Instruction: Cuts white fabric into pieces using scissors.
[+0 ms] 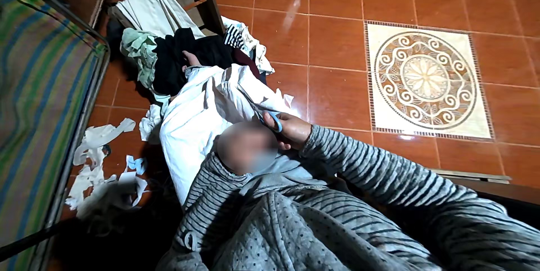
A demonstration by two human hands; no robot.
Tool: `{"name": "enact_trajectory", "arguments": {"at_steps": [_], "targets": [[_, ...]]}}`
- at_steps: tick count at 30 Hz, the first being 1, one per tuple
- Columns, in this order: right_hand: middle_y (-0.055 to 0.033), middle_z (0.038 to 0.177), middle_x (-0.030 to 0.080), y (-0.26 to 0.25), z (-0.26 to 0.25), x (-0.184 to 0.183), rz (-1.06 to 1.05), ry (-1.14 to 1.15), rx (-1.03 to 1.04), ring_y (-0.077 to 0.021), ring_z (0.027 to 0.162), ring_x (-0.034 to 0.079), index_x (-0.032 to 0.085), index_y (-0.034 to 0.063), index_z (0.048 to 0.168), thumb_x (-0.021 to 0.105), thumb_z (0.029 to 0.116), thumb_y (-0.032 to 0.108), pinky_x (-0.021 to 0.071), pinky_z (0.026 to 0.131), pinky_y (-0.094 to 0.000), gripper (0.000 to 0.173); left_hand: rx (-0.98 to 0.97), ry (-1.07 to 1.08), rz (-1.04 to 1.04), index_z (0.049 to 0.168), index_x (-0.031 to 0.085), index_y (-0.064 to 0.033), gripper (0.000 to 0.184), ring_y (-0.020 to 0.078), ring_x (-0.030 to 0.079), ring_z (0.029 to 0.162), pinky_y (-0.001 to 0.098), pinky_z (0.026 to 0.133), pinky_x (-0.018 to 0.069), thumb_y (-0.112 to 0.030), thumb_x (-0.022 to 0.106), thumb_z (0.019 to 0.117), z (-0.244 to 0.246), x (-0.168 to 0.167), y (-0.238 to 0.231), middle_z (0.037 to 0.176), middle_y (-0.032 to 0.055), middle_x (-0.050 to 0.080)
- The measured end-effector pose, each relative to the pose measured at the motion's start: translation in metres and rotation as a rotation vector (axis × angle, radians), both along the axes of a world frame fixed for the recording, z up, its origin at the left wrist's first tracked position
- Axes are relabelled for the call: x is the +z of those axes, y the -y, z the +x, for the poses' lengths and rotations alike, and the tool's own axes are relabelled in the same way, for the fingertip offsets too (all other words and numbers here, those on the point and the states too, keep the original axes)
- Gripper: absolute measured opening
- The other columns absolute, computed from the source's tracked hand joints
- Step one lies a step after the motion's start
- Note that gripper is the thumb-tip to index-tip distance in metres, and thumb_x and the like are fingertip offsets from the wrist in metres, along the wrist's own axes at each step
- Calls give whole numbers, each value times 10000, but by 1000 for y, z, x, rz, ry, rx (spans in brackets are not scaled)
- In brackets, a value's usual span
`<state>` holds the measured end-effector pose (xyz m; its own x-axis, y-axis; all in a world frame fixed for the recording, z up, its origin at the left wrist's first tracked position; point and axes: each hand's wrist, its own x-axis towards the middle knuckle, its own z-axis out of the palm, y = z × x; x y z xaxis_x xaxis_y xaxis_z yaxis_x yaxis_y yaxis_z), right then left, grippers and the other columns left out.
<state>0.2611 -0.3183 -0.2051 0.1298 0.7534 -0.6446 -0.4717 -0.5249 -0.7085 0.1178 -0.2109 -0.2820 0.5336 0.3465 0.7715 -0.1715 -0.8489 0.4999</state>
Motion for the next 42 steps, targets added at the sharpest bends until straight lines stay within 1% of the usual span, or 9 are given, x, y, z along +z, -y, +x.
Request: {"name": "enact_trajectory", "arguments": {"at_steps": [3, 5, 9, 12, 14, 20, 27, 36, 42], "targets": [[48, 598, 564, 2, 2, -1, 33, -12, -4, 4, 398, 430, 545, 131, 712, 403, 1100, 354, 348, 377, -145, 470, 2, 3, -1, 867, 754, -115, 112, 136, 643, 781, 235, 777, 527, -194, 716, 936, 0, -1, -1, 782, 32, 680], [48, 601, 564, 4, 3, -2, 38, -25, -4, 3, 396, 426, 544, 134, 710, 400, 1099, 364, 347, 375, -146, 474, 6, 3, -3, 866, 754, -114, 116, 136, 644, 777, 234, 772, 527, -193, 708, 938, 1, -1, -1, 778, 32, 681], [33, 637, 573, 12, 8, 3, -20, -58, 13, -12, 409, 452, 544, 127, 756, 334, 1106, 449, 376, 383, -154, 520, 7, 1, -8, 859, 753, -107, 135, 136, 647, 780, 230, 772, 530, -203, 703, 939, -1, 0, -2, 773, 34, 682], [10, 674, 613, 21, 11, 5, -5, -114, 75, -28, 428, 490, 553, 136, 773, 272, 1086, 539, 388, 386, -161, 582, 5, 2, -8, 860, 750, -108, 137, 135, 644, 785, 231, 777, 528, -208, 702, 939, -1, 0, -2, 776, 33, 679], [12, 680, 615, 24, 11, 5, 4, -127, 109, -26, 433, 497, 554, 141, 787, 274, 1072, 574, 394, 387, -160, 589, 3, 4, -6, 864, 754, -113, 128, 133, 642, 780, 232, 766, 527, -208, 708, 936, -1, -1, -2, 773, 31, 676], [10, 691, 610, 8, 12, 5, -16, -81, 78, -22, 425, 480, 557, 123, 826, 304, 1074, 576, 390, 383, -157, 575, -18, -1, 3, 857, 743, -113, 149, 135, 637, 786, 233, 774, 526, -220, 702, 952, -2, 0, -1, 777, 33, 670], [18, 597, 561, -7, 12, 6, -48, -25, 37, -25, 392, 458, 550, 113, 778, 310, 1088, 544, 371, 367, -160, 583, -19, 3, 7, 854, 749, -116, 132, 138, 637, 776, 240, 778, 526, -208, 710, 939, -2, 0, -1, 771, 33, 673], [39, 571, 542, -7, 11, 0, -19, -7, 28, -6, 381, 421, 551, 124, 725, 344, 1102, 465, 344, 366, -155, 548, -18, 4, 5, 853, 742, -115, 146, 139, 640, 779, 242, 774, 530, -213, 696, 951, -1, 0, -2, 772, 32, 672], [19, 553, 510, -20, 18, 2, -59, -31, 46, -35, 379, 435, 544, 111, 772, 328, 1070, 587, 362, 367, -172, 601, -20, 7, 18, 851, 740, -111, 152, 144, 638, 774, 239, 769, 529, -219, 694, 948, -2, -1, -1, 775, 35, 670]]}}
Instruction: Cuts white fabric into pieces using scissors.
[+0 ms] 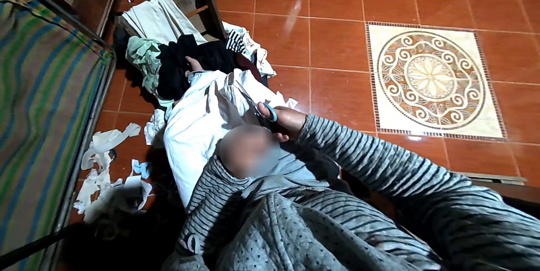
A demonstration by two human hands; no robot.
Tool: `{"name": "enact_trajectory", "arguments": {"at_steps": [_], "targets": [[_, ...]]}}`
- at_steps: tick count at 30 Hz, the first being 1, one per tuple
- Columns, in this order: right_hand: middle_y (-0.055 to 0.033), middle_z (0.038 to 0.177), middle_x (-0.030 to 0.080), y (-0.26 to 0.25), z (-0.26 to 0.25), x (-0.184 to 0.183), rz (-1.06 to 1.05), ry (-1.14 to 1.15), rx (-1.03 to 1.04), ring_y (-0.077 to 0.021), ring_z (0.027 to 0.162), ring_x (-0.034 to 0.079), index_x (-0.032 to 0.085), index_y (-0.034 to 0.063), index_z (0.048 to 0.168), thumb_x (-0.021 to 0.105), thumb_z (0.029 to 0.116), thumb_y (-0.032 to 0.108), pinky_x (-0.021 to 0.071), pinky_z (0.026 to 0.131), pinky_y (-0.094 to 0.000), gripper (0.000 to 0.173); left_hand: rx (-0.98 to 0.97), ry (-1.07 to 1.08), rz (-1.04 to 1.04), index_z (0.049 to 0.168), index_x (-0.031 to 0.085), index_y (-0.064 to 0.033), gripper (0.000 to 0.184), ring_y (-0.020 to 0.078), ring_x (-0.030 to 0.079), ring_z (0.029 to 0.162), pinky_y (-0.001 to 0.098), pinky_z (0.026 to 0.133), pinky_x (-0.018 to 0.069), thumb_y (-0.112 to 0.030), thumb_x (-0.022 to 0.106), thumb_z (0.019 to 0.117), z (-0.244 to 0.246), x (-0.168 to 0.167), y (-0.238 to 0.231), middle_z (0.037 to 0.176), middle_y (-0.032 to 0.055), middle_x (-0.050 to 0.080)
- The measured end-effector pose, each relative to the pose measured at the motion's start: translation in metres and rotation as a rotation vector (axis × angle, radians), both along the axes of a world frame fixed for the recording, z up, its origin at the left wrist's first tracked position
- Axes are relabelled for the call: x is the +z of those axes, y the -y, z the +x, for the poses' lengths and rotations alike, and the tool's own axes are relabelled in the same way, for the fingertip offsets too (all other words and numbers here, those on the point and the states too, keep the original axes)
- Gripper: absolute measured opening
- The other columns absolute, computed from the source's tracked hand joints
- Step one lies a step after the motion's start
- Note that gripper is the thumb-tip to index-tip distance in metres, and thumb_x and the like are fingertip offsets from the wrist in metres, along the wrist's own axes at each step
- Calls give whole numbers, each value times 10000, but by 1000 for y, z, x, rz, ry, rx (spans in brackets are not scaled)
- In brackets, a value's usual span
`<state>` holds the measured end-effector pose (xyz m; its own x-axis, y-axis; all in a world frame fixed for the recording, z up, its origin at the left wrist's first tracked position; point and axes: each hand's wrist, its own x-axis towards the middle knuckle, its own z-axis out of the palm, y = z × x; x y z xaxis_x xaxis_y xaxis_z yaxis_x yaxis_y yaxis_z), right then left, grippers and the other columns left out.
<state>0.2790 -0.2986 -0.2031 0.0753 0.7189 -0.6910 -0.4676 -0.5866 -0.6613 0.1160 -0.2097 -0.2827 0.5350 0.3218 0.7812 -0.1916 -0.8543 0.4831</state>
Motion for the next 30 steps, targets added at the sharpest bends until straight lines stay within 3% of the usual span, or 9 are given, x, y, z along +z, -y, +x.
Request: {"name": "enact_trajectory", "arguments": {"at_steps": [8, 13, 18, 20, 22, 24, 26, 28, 30], "targets": [[28, 583, 540, -6, 7, -1, -15, 65, 39, -14, 386, 413, 542, 117, 756, 299, 1086, 558, 341, 378, -157, 602, -2, -16, -36, 869, 731, -105, 150, 146, 641, 799, 234, 783, 531, -214, 676, 956, 0, 2, -1, 797, 45, 670], [4, 717, 652, 7, 13, -2, 57, 57, 135, -15, 425, 491, 592, 98, 898, 300, 1088, 543, 400, 384, -155, 565, 40, -84, -424, 1039, 593, 57, 246, 102, 689, 941, 262, 855, 573, -163, 488, 1064, 0, 0, -6, 993, 124, 699], [109, 679, 660, 52, 46, -9, 355, 124, 452, 37, 511, 557, 647, 194, 774, 670, 907, 372, 438, 456, -139, 223, 161, -166, -795, 1105, 499, 74, 148, -36, 565, 815, 167, 784, 500, -23, 426, 1019, -7, 18, -25, 888, -4, 567], [135, 736, 680, 63, 54, -19, 479, 170, 255, 45, 620, 598, 699, 223, 822, 785, 816, 350, 487, 558, -145, 153, 186, -191, -827, 1115, 514, 87, 164, -35, 558, 821, 161, 786, 494, -24, 430, 1028, -8, 26, -30, 901, 7, 568], [69, 918, 680, 62, 53, -24, 440, 435, 32, -19, 815, 641, 670, 156, 961, 877, 714, 351, 555, 704, -221, 377, 162, -217, -821, 1114, 522, 71, 153, -50, 549, 777, 152, 755, 491, -40, 497, 1012, -9, 30, -33, 859, -23, 568], [-109, 1225, 639, 51, 54, -33, 348, 683, -59, -171, 1084, 645, 564, 0, 1279, 903, 692, 231, 572, 891, -361, 716, 105, -317, -834, 1182, 519, 91, 399, -13, 585, 743, 199, 749, 526, -42, 725, 867, -12, 33, -33, 815, -9, 606], [-185, 1281, 629, 35, 58, -57, 317, 791, -134, -243, 1136, 641, 512, -49, 1348, 872, 723, 121, 558, 941, -421, 741, 102, -580, -668, 1202, 582, 79, 712, 100, 623, 745, 288, 745, 546, -219, 930, 657, -15, 38, -37, 815, 50, 638], [-203, 1084, 675, 19, 61, -82, 285, 835, -177, -273, 962, 681, 556, -67, 1231, 813, 773, 24, 571, 854, -469, 533, 106, -942, -471, 1232, 649, 60, 640, 342, 682, 993, 495, 918, 542, -237, 918, 733, -13, 54, -46, 1065, 226, 698], [-217, 997, 683, 1, 67, -90, 181, 827, -181, -316, 890, 683, 603, -48, 1160, 779, 825, 3, 556, 830, -526, 381, 151, -1149, -379, 1171, 708, 11, 334, 364, 660, 1120, 508, 1012, 508, -106, 781, 867, -9, 64, -67, 1186, 229, 681]]}}
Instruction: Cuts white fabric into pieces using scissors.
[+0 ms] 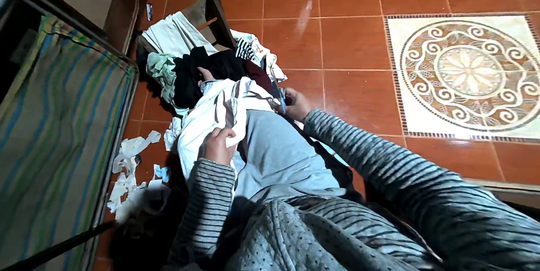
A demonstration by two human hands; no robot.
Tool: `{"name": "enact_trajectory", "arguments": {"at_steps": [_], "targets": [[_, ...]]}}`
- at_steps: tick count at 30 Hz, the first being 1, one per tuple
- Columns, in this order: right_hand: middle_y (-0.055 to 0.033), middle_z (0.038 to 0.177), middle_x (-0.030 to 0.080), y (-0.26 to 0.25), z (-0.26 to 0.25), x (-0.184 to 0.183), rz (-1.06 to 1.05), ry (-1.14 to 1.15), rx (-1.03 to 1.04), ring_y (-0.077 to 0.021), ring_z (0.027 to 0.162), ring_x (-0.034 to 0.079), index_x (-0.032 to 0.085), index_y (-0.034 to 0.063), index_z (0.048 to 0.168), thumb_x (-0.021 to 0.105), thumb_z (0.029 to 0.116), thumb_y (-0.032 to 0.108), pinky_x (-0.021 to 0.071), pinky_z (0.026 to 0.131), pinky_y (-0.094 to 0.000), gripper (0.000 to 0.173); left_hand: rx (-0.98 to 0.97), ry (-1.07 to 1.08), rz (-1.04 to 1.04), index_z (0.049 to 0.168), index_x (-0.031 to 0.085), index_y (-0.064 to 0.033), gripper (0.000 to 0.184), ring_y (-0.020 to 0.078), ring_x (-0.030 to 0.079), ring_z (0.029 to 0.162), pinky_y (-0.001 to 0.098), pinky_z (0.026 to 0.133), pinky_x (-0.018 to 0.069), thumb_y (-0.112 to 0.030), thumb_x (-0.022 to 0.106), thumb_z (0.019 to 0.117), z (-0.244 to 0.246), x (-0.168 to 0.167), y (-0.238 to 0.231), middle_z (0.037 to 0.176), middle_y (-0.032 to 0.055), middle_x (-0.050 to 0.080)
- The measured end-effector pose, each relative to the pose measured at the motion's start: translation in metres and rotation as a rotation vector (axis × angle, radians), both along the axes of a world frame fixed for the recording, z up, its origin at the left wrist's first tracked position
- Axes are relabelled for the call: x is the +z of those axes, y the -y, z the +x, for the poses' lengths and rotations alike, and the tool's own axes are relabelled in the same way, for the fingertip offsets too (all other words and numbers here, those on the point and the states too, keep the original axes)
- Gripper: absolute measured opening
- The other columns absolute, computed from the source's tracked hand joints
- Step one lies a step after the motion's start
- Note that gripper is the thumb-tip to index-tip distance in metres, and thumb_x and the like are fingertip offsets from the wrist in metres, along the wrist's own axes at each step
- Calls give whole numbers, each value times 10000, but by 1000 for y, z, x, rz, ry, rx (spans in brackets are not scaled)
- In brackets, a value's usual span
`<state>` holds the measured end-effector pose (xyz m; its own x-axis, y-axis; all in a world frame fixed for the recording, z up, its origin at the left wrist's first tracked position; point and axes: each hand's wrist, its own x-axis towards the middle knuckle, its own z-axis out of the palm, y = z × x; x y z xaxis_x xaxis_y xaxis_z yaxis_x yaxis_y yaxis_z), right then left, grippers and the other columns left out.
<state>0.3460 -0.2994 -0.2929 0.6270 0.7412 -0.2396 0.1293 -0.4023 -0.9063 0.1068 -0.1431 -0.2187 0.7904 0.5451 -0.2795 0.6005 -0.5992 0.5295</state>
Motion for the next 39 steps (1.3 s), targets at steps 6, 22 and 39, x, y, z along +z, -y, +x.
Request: {"name": "enact_trajectory", "arguments": {"at_steps": [6, 22, 39], "targets": [[-249, 1049, 690, -48, 64, 36, 84, 171, -80, -347, 954, 681, 628, -65, 1202, 761, 853, 38, 537, 894, -543, 388, 138, 410, 264, 1034, 740, 11, 178, 329, 698, 953, 511, 871, 562, -43, 764, 866, 15, 27, -45, 1026, 205, 716], [57, 852, 640, 147, -40, 13, 60, -277, 126, -6, 730, 610, 625, 53, 981, 747, 795, 89, 538, 682, -221, 225, -338, 174, -350, 969, 789, -81, 107, 187, 720, 876, 382, 807, 593, -83, 729, 880, -73, -8, 78, 947, 74, 749], [-217, 1167, 652, -2, 8, 7, -156, -383, -262, -297, 1024, 648, 540, -25, 1327, 737, 949, 250, 531, 923, -496, 507, 825, 212, -30, 1353, 557, 48, 440, 329, 550, 1258, 439, 1079, 421, -224, 645, 1018, -69, -49, -56, 1322, 266, 588]]}}
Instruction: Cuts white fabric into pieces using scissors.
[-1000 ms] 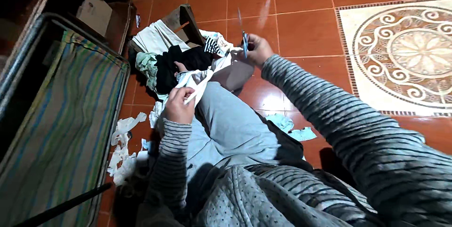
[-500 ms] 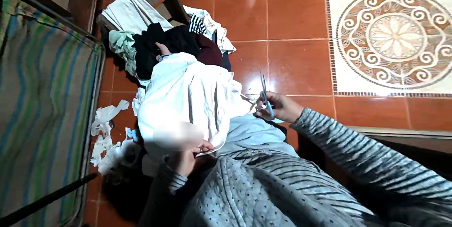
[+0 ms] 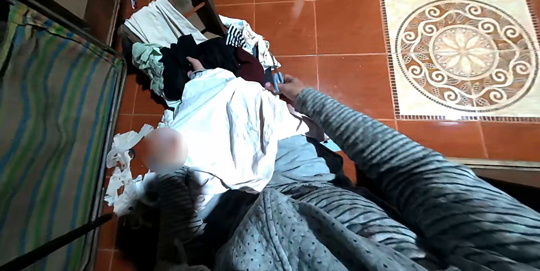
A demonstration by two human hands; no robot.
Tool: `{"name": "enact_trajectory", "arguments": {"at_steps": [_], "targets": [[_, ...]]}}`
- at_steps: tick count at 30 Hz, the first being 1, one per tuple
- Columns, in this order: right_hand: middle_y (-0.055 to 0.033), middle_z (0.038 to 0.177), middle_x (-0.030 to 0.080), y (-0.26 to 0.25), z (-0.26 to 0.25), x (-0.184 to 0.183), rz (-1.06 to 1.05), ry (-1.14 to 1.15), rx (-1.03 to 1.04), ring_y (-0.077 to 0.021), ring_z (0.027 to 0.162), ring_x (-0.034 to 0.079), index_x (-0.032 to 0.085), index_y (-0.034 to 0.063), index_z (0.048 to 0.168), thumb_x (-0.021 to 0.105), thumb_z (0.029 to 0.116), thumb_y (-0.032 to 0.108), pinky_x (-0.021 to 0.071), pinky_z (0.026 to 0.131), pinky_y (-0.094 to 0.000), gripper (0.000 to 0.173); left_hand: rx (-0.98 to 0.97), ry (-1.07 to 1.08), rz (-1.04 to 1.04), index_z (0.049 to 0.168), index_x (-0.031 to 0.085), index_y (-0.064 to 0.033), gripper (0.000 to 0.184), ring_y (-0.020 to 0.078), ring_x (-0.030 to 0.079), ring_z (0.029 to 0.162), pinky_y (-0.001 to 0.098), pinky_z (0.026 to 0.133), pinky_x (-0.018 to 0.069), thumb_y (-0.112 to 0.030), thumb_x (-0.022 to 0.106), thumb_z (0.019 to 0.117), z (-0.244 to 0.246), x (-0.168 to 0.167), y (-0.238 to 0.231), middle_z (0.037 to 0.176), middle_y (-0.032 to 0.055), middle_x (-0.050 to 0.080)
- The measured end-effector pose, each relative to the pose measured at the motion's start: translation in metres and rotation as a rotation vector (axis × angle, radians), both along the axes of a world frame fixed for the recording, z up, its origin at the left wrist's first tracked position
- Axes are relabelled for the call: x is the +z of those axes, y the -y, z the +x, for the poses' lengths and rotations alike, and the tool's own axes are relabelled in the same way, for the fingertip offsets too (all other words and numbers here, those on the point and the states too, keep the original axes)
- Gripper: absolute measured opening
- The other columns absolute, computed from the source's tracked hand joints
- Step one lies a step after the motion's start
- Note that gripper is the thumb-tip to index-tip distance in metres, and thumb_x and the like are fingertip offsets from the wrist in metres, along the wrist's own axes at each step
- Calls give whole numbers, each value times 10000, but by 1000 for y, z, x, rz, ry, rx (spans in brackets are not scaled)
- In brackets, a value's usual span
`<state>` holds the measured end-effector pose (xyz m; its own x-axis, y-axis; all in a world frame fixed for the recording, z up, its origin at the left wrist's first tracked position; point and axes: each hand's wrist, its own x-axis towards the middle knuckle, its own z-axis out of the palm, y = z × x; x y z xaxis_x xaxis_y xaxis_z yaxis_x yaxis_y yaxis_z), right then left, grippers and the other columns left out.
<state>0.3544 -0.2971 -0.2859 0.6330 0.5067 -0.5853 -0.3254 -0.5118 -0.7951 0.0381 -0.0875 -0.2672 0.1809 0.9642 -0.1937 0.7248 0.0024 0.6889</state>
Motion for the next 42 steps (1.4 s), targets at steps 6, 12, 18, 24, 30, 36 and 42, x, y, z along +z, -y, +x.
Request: {"name": "enact_trajectory", "arguments": {"at_steps": [6, 12, 18, 24, 30, 36, 42], "targets": [[-211, 1012, 660, -29, -12, -12, 35, 384, 51, -300, 897, 643, 612, -51, 1157, 723, 904, 56, 523, 838, -504, 297, -7, -110, 59, 1226, 630, 82, 314, 342, 599, 1149, 455, 1029, 448, -171, 584, 1045, -2, 7, 1, 1233, 280, 619], [-286, 1094, 645, 3, -5, -40, -61, 271, 61, -324, 992, 619, 603, -121, 1182, 692, 924, 29, 481, 927, -479, 311, -211, -101, 281, 1207, 677, 20, 283, 398, 576, 1210, 493, 1039, 458, -126, 659, 964, 1, 16, 21, 1320, 294, 575], [-199, 1148, 586, 77, -15, 2, 126, 421, 40, -220, 989, 609, 641, -65, 1050, 667, 950, 196, 543, 822, -367, 280, -713, 387, 174, 1084, 707, 52, 337, 169, 670, 1117, 339, 957, 568, -247, 650, 940, 16, 51, 96, 1182, 155, 695], [10, 937, 660, 103, -66, 77, 520, 298, 611, -6, 836, 615, 692, 63, 854, 750, 870, 356, 527, 704, -195, 299, -885, 555, -222, 1270, 590, 28, 454, 55, 685, 914, 248, 774, 600, -251, 700, 930, 40, 77, 117, 1203, 75, 674], [76, 769, 651, 107, -76, 71, 514, 168, 434, 17, 674, 591, 672, 75, 910, 646, 940, 209, 517, 645, -197, 140, -1271, -14, 150, 1152, 701, 3, 441, 488, 659, 1024, 594, 839, 554, -120, 817, 745, 59, 57, 163, 1201, 303, 636], [28, 919, 653, 135, -49, 63, 430, 208, 536, -8, 793, 611, 668, 102, 806, 725, 857, 312, 512, 659, -182, 224, -1165, -30, 361, 1180, 709, -3, 353, 423, 709, 898, 519, 755, 601, -4, 674, 829, 64, 51, 175, 1152, 250, 679], [113, 671, 599, 184, -39, 48, 230, -219, 855, 28, 571, 555, 619, 148, 804, 653, 926, 375, 462, 540, -163, 260, -1191, -91, 333, 1147, 719, 28, 369, 419, 710, 940, 528, 815, 586, -261, 714, 917, 75, 52, 180, 1081, 245, 703]]}}
